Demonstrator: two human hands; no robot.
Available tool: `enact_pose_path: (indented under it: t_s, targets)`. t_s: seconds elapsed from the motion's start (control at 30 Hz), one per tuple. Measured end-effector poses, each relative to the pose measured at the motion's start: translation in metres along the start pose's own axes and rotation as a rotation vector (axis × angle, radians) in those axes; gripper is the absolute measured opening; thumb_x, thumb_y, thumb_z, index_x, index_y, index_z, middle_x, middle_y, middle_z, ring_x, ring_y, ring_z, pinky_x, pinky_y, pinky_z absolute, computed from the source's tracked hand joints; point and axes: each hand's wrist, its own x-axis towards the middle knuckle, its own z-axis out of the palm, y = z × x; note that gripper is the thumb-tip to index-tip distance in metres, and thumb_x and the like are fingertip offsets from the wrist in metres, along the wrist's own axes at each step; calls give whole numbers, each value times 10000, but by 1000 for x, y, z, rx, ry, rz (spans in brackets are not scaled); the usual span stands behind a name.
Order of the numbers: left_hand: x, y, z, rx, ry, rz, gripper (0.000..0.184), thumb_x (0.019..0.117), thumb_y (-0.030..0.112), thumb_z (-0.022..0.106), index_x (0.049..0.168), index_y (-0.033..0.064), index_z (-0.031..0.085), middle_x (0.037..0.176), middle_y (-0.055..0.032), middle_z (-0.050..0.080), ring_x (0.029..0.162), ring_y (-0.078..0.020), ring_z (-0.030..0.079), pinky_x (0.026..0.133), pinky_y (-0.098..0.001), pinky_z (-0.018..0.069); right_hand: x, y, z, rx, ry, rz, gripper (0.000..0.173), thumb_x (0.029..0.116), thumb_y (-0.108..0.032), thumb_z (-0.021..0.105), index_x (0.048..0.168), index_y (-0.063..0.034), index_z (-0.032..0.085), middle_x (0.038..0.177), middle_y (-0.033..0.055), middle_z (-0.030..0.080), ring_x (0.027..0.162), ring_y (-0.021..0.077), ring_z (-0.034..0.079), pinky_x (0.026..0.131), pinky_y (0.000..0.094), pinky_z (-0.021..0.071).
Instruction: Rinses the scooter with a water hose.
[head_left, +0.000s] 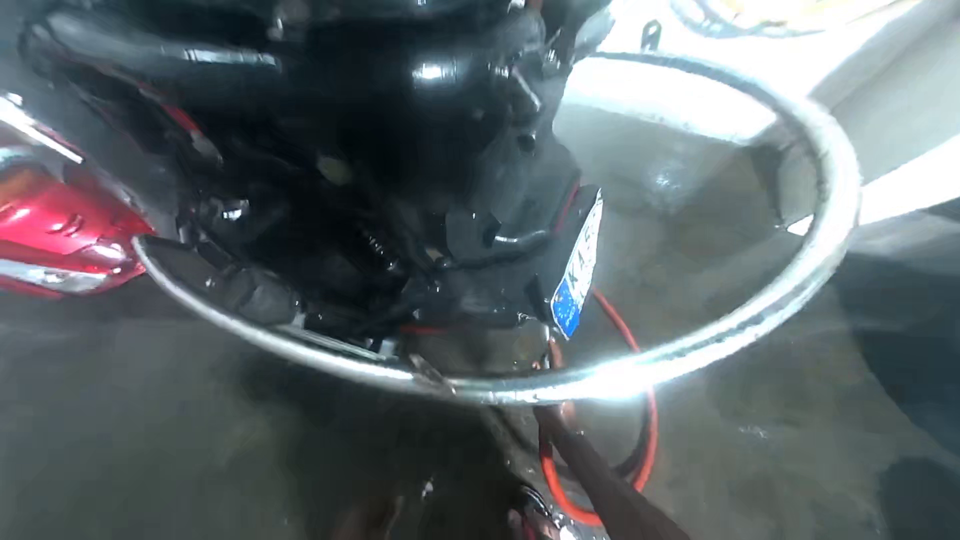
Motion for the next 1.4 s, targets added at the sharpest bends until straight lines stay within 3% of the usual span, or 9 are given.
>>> enact_pose_path:
  t_s: [0.1, 0.23, 0.37, 0.5, 0.67, 0.93, 1.13, 1.23, 1.4]
  targets:
    - [61, 80, 32, -132, 103, 127, 402, 1075, 217, 532, 1402, -11, 584, 1314, -180, 672, 1206, -233, 657, 1078, -400, 499, 21, 18, -8, -102, -14, -36, 546, 1030, -169, 570, 1523, 19, 430, 968, 265, 717, 813, 382, 707, 801, 560, 567]
    - [113, 150, 67, -559, 251, 357, 391, 1033, 98, 584, 1384, -71, 542, 1243, -173, 685, 1095, -171, 677, 977, -333, 543, 40, 66, -11, -146, 84, -390, 525, 987, -148, 601, 1456, 70, 510, 714, 210, 699, 534, 337, 657, 552, 527, 558]
    - [159, 163, 97, -763, 215, 566, 577, 1045, 185, 572, 1568, 86, 349, 1498, -97, 544, 1314, -196, 572, 1086, -407, 481, 75, 112, -5, -130, 196, -604, 499, 1009, -118, 572, 1454, 94, 494, 991, 274, 732, 658, 352, 710, 629, 524, 592]
    - [191, 184, 113, -1009, 204, 672, 513, 1085, 301, 471, 1561, 142, 364, 1541, -61, 493, 1397, -211, 486, 1121, -447, 424, 109, 130, 1, -73, 316, -764, 492, 1000, -107, 573, 1439, 104, 506, 1039, 271, 736, 706, 334, 728, 671, 479, 604]
    - [218, 227, 123, -1266, 252, 753, 196, 1108, 236, 433, 1225, 128, 548, 1077, 5, 625, 993, -90, 624, 919, -288, 530, 127, 135, 3, -43, 416, -924, 491, 971, -110, 593, 1394, 133, 536, 1023, 259, 743, 758, 301, 749, 707, 402, 614]
    - [229, 223, 126, -1009, 411, 904, 145, 1100, 192, 449, 1090, 143, 585, 946, 85, 646, 877, 14, 637, 849, -190, 543, 118, 142, 16, -26, 408, -987, 463, 997, -143, 567, 1418, 52, 556, 853, 194, 725, 611, 226, 678, 580, 339, 575]
    - [225, 218, 125, -811, 508, 823, 425, 1122, 373, 378, 1295, 41, 581, 1178, -49, 621, 1087, -89, 593, 1005, -325, 489, 120, 131, 17, -21, 448, -954, 463, 987, -136, 575, 1372, 121, 562, 914, 231, 745, 668, 224, 712, 658, 319, 593]
    - [220, 215, 117, -885, 433, 875, 424, 1117, 349, 401, 1407, 62, 516, 1335, -59, 591, 1212, -115, 561, 1063, -342, 456, 115, 122, 14, 17, 430, -901, 476, 969, -147, 585, 1354, 133, 575, 911, 237, 743, 616, 186, 683, 619, 294, 575]
    - [212, 240, 77, -1239, 352, 1030, 373, 1100, 344, 403, 1374, 104, 483, 1232, -50, 615, 1132, -136, 612, 979, -359, 521, 101, 102, 1, 52, 342, -769, 516, 966, -195, 592, 1399, 85, 566, 825, 184, 733, 563, 135, 637, 565, 286, 545]
